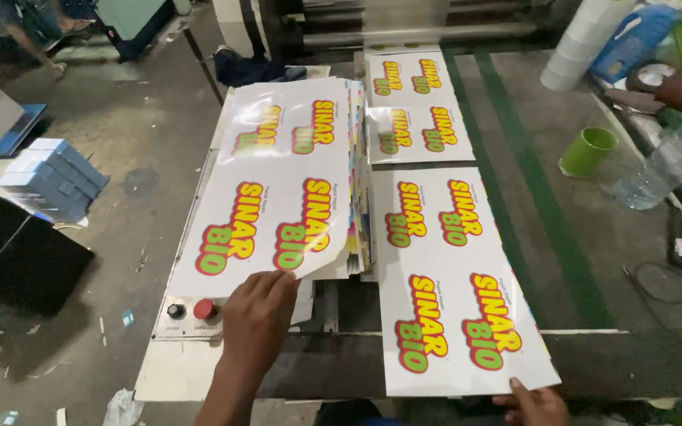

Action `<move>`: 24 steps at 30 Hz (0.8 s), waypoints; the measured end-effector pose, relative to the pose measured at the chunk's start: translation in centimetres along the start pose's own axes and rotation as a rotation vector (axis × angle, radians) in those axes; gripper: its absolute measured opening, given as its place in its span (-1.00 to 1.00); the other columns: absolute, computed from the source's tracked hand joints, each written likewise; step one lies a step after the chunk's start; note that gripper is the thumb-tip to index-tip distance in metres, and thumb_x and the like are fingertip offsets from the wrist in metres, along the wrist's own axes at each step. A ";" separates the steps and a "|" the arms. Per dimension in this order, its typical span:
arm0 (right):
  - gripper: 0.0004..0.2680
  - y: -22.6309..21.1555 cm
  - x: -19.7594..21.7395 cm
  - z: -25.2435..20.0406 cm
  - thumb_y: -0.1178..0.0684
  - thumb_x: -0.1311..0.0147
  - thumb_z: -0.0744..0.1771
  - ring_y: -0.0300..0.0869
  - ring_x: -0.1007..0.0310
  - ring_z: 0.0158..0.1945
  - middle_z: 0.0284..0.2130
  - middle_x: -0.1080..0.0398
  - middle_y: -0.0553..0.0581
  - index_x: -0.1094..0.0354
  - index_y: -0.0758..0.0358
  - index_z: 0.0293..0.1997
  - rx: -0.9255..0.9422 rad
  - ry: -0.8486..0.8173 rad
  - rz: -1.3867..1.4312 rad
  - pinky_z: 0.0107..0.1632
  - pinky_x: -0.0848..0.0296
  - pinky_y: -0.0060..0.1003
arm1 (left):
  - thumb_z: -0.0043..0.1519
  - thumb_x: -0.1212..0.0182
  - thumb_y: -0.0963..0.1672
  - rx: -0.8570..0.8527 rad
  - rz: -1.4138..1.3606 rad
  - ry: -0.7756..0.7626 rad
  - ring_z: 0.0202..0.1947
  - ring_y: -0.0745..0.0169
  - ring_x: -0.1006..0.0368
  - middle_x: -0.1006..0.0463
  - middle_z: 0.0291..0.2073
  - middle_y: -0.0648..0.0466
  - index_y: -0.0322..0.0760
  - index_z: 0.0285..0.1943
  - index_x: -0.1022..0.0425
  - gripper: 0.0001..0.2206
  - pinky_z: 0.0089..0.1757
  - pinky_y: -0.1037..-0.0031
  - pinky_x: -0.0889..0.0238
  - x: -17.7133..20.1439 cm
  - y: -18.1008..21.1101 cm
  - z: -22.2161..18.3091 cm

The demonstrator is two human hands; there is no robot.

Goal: The person collects freshly printed sticker sheets from a conveyor belt and stacks them by hand. The stickers feature the text 'SINAR BIO' in red and yellow. The person repeatedly picks up sheets and places them onto a growing pile on the left side of the table.

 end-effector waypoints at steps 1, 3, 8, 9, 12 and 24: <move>-0.69 -2.8 -1.2 -1.9 0.12 -0.06 0.36 0.00 -0.64 -0.29 -0.18 -0.59 0.27 -0.32 0.39 0.24 0.036 0.037 -0.026 -0.43 -0.48 -0.10 | 0.16 -0.34 -0.18 0.012 -0.012 -0.021 -0.23 0.03 -0.56 -0.63 -0.28 0.02 -0.32 -0.16 -0.57 -0.87 -0.24 0.26 -0.41 -0.4 -0.2 -0.3; -0.71 -3.8 -2.4 -0.5 0.10 -0.09 0.35 -0.01 -0.62 -0.32 -0.20 -0.57 0.27 -0.34 0.37 0.20 0.070 0.042 0.036 -0.44 -0.42 -0.14 | 0.17 -0.34 -0.18 0.039 -0.029 -0.025 -0.23 0.04 -0.56 -0.64 -0.29 0.03 -0.31 -0.17 -0.57 -0.88 -0.26 0.26 -0.42 -0.8 -0.2 -0.7; -0.75 -9.6 -5.5 0.5 0.05 -0.12 0.36 -0.03 -0.59 -0.32 -0.24 -0.56 0.28 -0.40 0.42 0.09 0.128 0.015 0.111 -0.44 -0.37 -0.22 | 0.11 -0.37 -0.16 0.087 -0.005 -0.018 -0.26 0.03 -0.57 -0.65 -0.30 0.03 -0.29 -0.20 -0.59 -0.86 -0.29 0.24 -0.42 -1.8 -0.2 -1.5; -0.74 -10.9 -6.2 0.4 0.03 -0.13 0.36 -0.04 -0.58 -0.29 -0.22 -0.54 0.27 -0.38 0.40 0.09 0.114 0.005 0.134 -0.43 -0.37 -0.22 | 0.12 -0.37 -0.16 0.092 -0.023 -0.006 -0.26 0.03 -0.57 -0.65 -0.30 0.03 -0.29 -0.20 -0.59 -0.87 -0.28 0.25 -0.42 -1.7 -0.1 -1.4; -0.71 -13.7 -7.3 -1.2 -0.01 -0.12 0.37 -0.04 -0.58 -0.21 -0.14 -0.52 0.28 -0.34 0.40 0.13 0.096 -0.020 0.179 -0.39 -0.38 -0.22 | 0.14 -0.36 -0.18 0.113 -0.052 0.027 -0.25 0.04 -0.58 -0.65 -0.29 0.02 -0.30 -0.20 -0.59 -0.89 -0.27 0.26 -0.44 -1.2 0.1 -1.2; -0.63 -2.6 -10.5 5.5 0.12 -0.05 0.36 0.03 -0.65 -0.27 -0.08 -0.62 0.42 -0.32 0.31 0.35 0.207 -0.303 0.063 -0.15 -0.64 -0.03 | 0.12 -0.38 -0.19 -0.119 -0.368 -0.064 -0.21 0.02 -0.57 -0.62 -0.25 0.01 -0.28 -0.22 -0.55 -0.88 -0.21 0.26 -0.46 -7.4 5.7 -4.8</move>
Point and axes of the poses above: each hand's wrist, its own z-axis towards the middle knuckle, its own x-axis out of the back of the hand, y = z × x, the point moved 5 cm from there along z, towards the middle knuckle
